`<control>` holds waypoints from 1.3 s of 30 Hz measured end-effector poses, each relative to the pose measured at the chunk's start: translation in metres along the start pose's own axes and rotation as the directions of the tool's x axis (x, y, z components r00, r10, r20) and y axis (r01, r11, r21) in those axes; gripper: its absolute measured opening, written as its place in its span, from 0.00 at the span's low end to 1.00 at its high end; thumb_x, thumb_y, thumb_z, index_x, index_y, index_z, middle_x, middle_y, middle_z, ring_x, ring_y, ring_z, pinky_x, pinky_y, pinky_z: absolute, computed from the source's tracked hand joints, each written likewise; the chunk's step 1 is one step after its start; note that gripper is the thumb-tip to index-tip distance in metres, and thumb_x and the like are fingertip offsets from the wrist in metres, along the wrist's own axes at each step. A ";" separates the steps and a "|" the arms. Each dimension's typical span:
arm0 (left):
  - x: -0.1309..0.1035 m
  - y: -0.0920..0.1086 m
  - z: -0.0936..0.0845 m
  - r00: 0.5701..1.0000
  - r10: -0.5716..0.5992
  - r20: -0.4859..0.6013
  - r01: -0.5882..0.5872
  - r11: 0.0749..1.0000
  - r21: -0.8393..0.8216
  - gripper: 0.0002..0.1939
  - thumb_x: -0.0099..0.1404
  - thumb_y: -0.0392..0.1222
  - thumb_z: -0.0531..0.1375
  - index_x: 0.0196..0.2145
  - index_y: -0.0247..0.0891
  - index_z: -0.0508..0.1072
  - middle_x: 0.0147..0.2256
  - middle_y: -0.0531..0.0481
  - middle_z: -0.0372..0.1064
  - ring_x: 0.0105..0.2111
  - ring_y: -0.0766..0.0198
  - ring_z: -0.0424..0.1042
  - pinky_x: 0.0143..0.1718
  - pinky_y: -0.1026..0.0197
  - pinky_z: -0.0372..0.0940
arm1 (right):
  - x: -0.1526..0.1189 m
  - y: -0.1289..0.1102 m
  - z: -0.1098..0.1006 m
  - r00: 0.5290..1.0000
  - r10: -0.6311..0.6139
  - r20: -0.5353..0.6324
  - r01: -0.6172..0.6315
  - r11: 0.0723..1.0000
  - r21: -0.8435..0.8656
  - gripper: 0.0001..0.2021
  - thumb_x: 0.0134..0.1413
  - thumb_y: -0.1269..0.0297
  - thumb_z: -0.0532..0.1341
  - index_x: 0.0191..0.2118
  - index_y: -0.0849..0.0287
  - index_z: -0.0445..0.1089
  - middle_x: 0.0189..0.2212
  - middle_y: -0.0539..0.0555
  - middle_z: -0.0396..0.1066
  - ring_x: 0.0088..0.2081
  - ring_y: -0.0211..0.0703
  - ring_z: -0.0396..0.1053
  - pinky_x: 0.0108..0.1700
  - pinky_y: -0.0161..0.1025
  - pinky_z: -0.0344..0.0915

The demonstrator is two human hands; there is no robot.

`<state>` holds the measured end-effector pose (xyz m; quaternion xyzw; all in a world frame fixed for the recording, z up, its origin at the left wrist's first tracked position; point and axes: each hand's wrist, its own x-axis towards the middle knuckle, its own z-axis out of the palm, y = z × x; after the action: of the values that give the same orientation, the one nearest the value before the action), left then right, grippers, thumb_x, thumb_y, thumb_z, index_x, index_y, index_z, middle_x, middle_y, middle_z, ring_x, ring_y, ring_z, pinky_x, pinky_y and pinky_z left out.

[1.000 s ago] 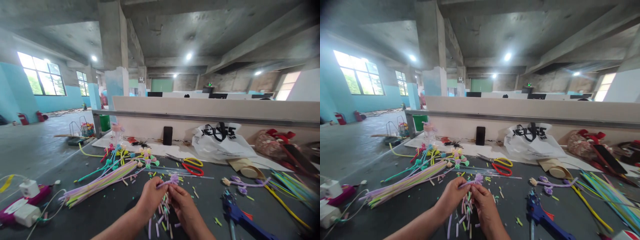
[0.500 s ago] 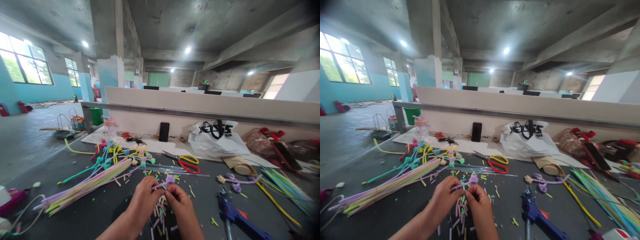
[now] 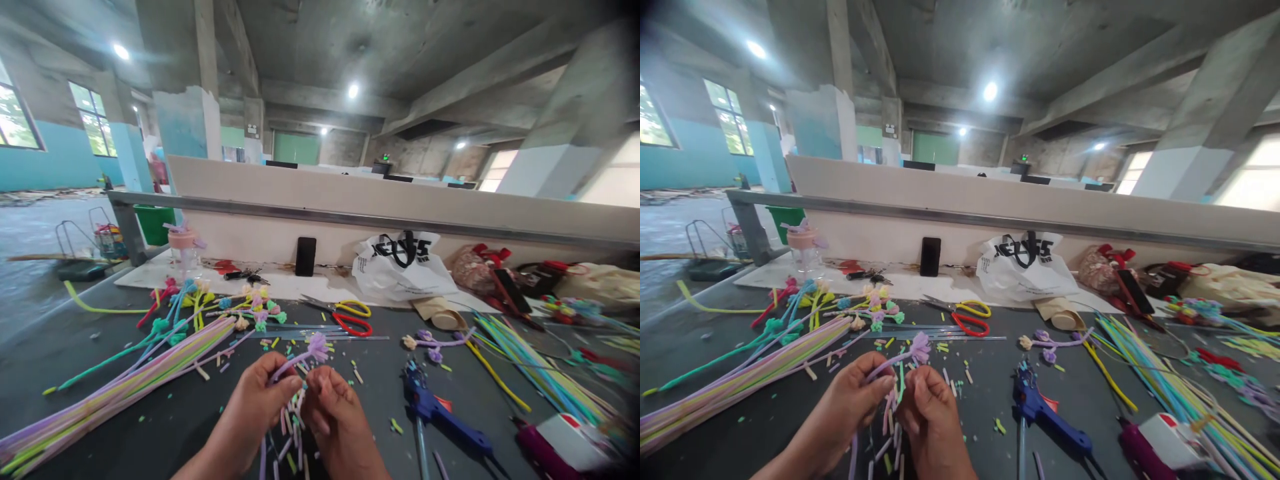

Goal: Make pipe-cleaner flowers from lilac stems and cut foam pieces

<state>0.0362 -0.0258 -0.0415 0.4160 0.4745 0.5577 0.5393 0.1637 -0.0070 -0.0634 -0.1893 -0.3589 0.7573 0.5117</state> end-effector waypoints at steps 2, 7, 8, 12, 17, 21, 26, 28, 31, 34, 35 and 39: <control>0.002 0.002 -0.006 0.996 -0.078 0.052 0.087 0.973 -0.215 0.15 0.54 0.49 0.62 0.25 0.37 0.61 0.15 0.63 0.45 0.13 0.77 0.38 0.13 0.71 0.37 | 0.002 -0.004 -0.001 0.999 -0.028 -0.037 0.029 0.999 0.030 0.12 0.45 0.58 0.64 0.24 0.59 0.63 0.18 0.43 0.53 0.16 0.27 0.42 0.21 0.31 0.43; 0.015 0.002 -0.035 0.976 -0.158 0.149 0.209 0.868 -0.451 0.16 0.54 0.49 0.62 0.29 0.34 0.64 0.22 0.59 0.54 0.14 0.82 0.39 0.13 0.74 0.35 | 0.009 -0.001 -0.011 0.996 0.003 -0.085 0.004 0.996 0.084 0.11 0.49 0.60 0.61 0.23 0.60 0.63 0.23 0.45 0.57 0.17 0.27 0.48 0.22 0.31 0.47; 0.019 0.001 -0.040 0.973 -0.169 0.155 0.223 0.855 -0.468 0.16 0.55 0.49 0.62 0.29 0.34 0.64 0.22 0.59 0.54 0.14 0.82 0.40 0.13 0.74 0.35 | 0.010 0.000 -0.013 0.996 0.013 -0.088 -0.005 0.995 0.100 0.11 0.49 0.60 0.61 0.23 0.60 0.63 0.23 0.45 0.57 0.17 0.27 0.48 0.22 0.31 0.48; 0.031 -0.004 -0.057 0.974 -0.170 0.147 0.221 0.845 -0.487 0.16 0.58 0.51 0.59 0.30 0.33 0.65 0.22 0.58 0.54 0.13 0.82 0.40 0.12 0.75 0.35 | 0.013 0.002 -0.016 0.990 0.042 -0.133 -0.026 0.992 0.126 0.13 0.50 0.59 0.60 0.22 0.60 0.61 0.21 0.44 0.55 0.16 0.28 0.48 0.22 0.32 0.50; 0.040 -0.007 -0.069 0.956 -0.151 0.251 0.265 0.813 -0.519 0.17 0.61 0.55 0.53 0.32 0.35 0.65 0.20 0.60 0.52 0.12 0.81 0.37 0.10 0.73 0.34 | 0.017 0.002 -0.019 0.981 0.057 -0.183 -0.038 0.993 0.110 0.14 0.48 0.59 0.62 0.20 0.60 0.61 0.19 0.43 0.55 0.16 0.27 0.48 0.21 0.32 0.49; 0.034 0.009 -0.084 0.980 -0.057 0.191 0.143 0.868 -0.475 0.11 0.63 0.49 0.54 0.35 0.38 0.65 0.20 0.61 0.50 0.12 0.80 0.37 0.11 0.74 0.36 | 0.020 0.003 -0.022 0.971 0.030 -0.237 -0.018 0.998 0.054 0.13 0.44 0.58 0.64 0.22 0.60 0.62 0.20 0.44 0.59 0.15 0.26 0.49 0.20 0.31 0.49; 0.021 0.045 -0.107 1.000 0.020 -0.009 -0.021 0.988 -0.153 0.14 0.61 0.51 0.55 0.38 0.39 0.66 0.19 0.61 0.52 0.12 0.81 0.38 0.11 0.74 0.38 | 0.023 0.004 -0.026 0.956 -0.008 -0.293 0.011 1.000 0.011 0.14 0.38 0.57 0.67 0.23 0.60 0.64 0.21 0.44 0.62 0.15 0.25 0.50 0.19 0.30 0.49; 0.021 0.052 -0.112 0.998 -0.027 -0.053 0.030 0.998 0.047 0.16 0.60 0.53 0.55 0.39 0.38 0.66 0.19 0.60 0.54 0.11 0.80 0.38 0.11 0.74 0.37 | 0.023 0.005 -0.026 0.955 -0.010 -0.296 0.009 1.000 -0.005 0.15 0.37 0.56 0.68 0.23 0.60 0.64 0.20 0.44 0.62 0.15 0.25 0.50 0.19 0.30 0.49; 0.028 0.050 -0.116 0.993 -0.060 -0.101 0.082 0.970 0.229 0.19 0.58 0.57 0.54 0.39 0.38 0.65 0.19 0.61 0.55 0.11 0.80 0.38 0.10 0.73 0.36 | 0.023 0.005 -0.025 0.961 -0.015 -0.276 0.008 1.000 -0.025 0.16 0.35 0.57 0.69 0.23 0.60 0.63 0.19 0.43 0.61 0.14 0.25 0.49 0.19 0.29 0.47; 0.038 0.043 -0.117 0.990 -0.061 -0.130 0.095 0.956 0.276 0.21 0.56 0.59 0.54 0.38 0.38 0.64 0.18 0.61 0.54 0.10 0.79 0.39 0.10 0.73 0.36 | 0.023 0.005 -0.025 0.965 -0.031 -0.262 0.020 0.999 -0.045 0.15 0.36 0.59 0.69 0.24 0.59 0.62 0.19 0.43 0.62 0.15 0.25 0.50 0.18 0.29 0.46; 0.040 0.041 -0.117 0.989 -0.055 -0.137 0.093 0.954 0.285 0.22 0.56 0.59 0.54 0.38 0.38 0.64 0.18 0.61 0.54 0.10 0.79 0.39 0.11 0.72 0.36 | 0.023 0.005 -0.026 0.965 -0.038 -0.259 0.025 0.998 -0.051 0.14 0.37 0.59 0.68 0.24 0.58 0.62 0.19 0.43 0.62 0.15 0.25 0.50 0.19 0.29 0.46; 0.044 0.040 -0.121 0.984 -0.015 -0.175 0.072 0.942 0.327 0.22 0.55 0.59 0.54 0.36 0.38 0.65 0.18 0.61 0.55 0.10 0.78 0.40 0.11 0.71 0.35 | 0.023 0.003 -0.029 0.965 -0.055 -0.258 0.041 0.997 -0.058 0.13 0.40 0.60 0.67 0.25 0.58 0.62 0.19 0.44 0.62 0.15 0.26 0.50 0.18 0.29 0.47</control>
<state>-0.0937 0.0099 -0.0293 0.4412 0.6151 0.4911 0.4312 0.1715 0.0233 -0.0831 -0.2914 -0.3131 0.7038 0.5672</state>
